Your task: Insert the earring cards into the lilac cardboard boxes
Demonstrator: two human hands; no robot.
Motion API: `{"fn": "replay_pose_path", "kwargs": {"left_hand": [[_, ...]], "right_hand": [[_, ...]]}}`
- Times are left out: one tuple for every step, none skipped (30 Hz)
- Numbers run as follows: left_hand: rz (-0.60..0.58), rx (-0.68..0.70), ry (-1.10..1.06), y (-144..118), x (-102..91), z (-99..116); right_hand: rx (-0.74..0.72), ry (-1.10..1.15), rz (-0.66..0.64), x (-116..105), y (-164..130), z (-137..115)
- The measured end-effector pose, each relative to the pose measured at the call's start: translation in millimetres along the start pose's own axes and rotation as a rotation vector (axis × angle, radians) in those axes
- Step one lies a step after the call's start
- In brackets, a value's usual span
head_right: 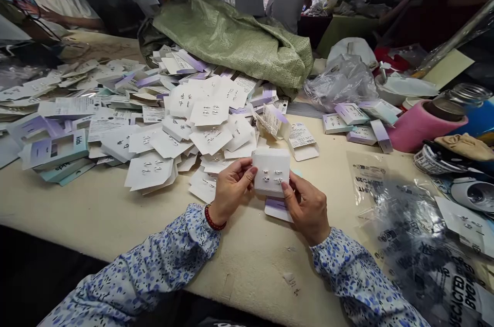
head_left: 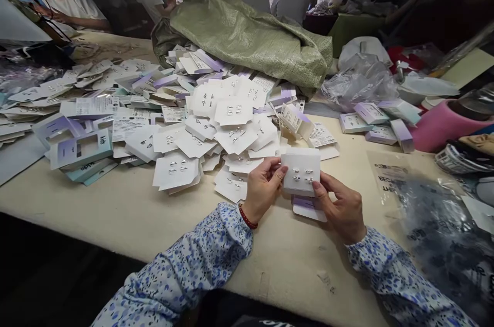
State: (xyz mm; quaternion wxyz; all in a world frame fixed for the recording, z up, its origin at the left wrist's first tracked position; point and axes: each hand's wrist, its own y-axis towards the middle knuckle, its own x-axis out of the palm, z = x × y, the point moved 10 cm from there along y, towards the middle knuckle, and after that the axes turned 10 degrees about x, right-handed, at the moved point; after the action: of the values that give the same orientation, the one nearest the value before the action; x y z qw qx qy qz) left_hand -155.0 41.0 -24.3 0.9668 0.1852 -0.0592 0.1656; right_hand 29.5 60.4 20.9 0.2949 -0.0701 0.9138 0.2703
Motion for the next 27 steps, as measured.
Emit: {"fn": "replay_pose_path", "kwargs": {"left_hand": [[-0.027,0.008,0.051,0,1.5,1],[-0.048,0.028,0.101,0,2.2,3],[-0.065,0.056,0.148,1,2.7,6],[-0.078,0.085,0.191,1,3.0,10],[-0.091,0.106,0.222,2,3.7,12],[-0.104,0.103,0.231,2,4.7,12],[-0.12,0.071,0.212,1,6.5,9],[-0.142,0.009,0.165,0,9.5,3],[-0.155,-0.07,0.093,-2,12.7,-4],[-0.149,-0.148,0.002,-4,15.0,-11],[-0.131,-0.212,-0.092,-6,16.9,-16],[-0.109,-0.253,-0.174,-8,18.2,-19],[-0.091,-0.268,-0.234,-9,19.0,-19],[-0.086,-0.266,-0.266,-9,19.6,-19],[-0.095,-0.252,-0.27,-9,20.1,-17],[-0.116,-0.235,-0.251,-9,20.8,-15],[-0.142,-0.218,-0.22,-9,21.5,-14],[-0.163,-0.203,-0.19,-10,21.6,-13],[-0.181,-0.195,-0.168,-11,21.7,-13],[-0.195,-0.192,-0.157,-12,22.0,-14],[-0.208,-0.193,-0.158,-13,22.6,-15],[-0.219,-0.197,-0.163,-14,23.4,-15],[-0.225,-0.198,-0.164,-14,23.9,-16],[-0.225,-0.194,-0.156,-15,23.9,-16],[-0.217,-0.184,-0.138,-14,23.1,-16],[-0.2,-0.167,-0.113,-13,21.6,-15],[-0.177,-0.145,-0.085,-12,19.7,-12]], "right_hand": [[0.01,0.011,-0.018,1,0,-1],[0.027,0.026,-0.041,2,1,-1],[0.051,0.046,-0.07,4,1,0],[0.083,0.069,-0.101,6,1,2],[0.124,0.1,-0.132,8,1,5],[0.174,0.139,-0.157,10,1,9],[0.233,0.19,-0.18,12,0,15],[0.298,0.246,-0.198,14,0,20],[0.36,0.303,-0.21,16,-1,25],[0.414,0.354,-0.213,17,-2,29],[0.455,0.392,-0.206,17,-3,32],[0.48,0.414,-0.192,16,-4,34],[0.489,0.42,-0.174,14,-4,34],[0.487,0.411,-0.156,12,-5,34],[0.474,0.391,-0.14,9,-5,34],[0.452,0.361,-0.126,7,-5,33],[0.42,0.322,-0.115,5,-5,32],[0.38,0.279,-0.11,4,-5,30],[0.336,0.236,-0.108,3,-6,28],[0.293,0.199,-0.109,3,-6,26],[0.259,0.173,-0.11,3,-6,24],[0.237,0.156,-0.114,3,-7,23],[0.228,0.149,-0.119,4,-8,23],[0.229,0.147,-0.121,4,-8,23],[0.233,0.145,-0.12,4,-8,24],[0.234,0.138,-0.119,4,-8,23],[0.228,0.125,-0.115,3,-7,22]]}}
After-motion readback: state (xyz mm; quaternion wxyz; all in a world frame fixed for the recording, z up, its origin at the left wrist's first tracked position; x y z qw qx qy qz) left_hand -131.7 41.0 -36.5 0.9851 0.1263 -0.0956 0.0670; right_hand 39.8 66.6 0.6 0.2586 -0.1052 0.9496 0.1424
